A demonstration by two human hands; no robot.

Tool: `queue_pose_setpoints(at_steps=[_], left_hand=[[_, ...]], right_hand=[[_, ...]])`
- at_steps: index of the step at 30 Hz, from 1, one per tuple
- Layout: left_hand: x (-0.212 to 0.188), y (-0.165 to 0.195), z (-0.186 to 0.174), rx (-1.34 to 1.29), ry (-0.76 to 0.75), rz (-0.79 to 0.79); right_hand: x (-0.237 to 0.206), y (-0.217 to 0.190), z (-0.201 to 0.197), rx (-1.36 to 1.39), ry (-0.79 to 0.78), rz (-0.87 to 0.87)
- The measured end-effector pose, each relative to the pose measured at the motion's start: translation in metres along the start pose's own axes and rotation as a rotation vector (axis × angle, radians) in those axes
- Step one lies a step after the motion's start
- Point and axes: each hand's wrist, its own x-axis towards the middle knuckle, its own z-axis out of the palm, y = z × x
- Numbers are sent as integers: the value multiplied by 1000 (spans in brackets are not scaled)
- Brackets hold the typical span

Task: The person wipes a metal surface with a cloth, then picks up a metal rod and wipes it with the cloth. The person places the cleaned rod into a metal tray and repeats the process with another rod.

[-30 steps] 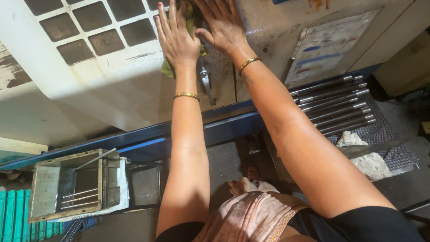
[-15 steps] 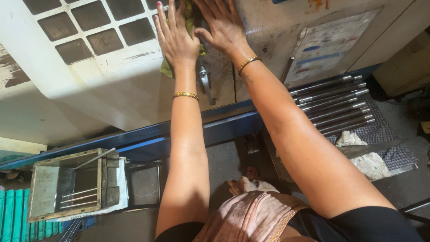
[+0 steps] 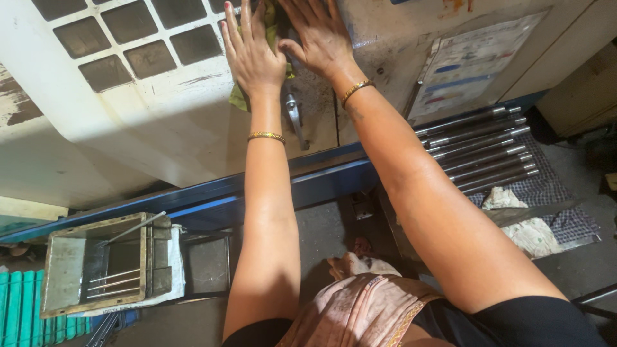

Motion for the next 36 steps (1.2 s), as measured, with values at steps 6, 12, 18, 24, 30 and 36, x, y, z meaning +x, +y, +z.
queue_pose_setpoints(at_steps=[6,12,18,24,30,36], left_hand=[[1,1,-1,-24,-3,2],[2,1,2,-20,14,11],[0,0,4,-19,9,11],[-3,-1,3,-38,14,14],[-2,-2,2,-32,3,5],[0,0,1,-42,-7,8]], right_hand=[[-1,1,-1,15,23,-14],[-1,1,-1,30,12,3],[-4,1,1,-24,80,-31],[-6,0,2,-25,84,-37],[-4,-1,2,-10,74,-32],[-3,0,3,-48,63,-19]])
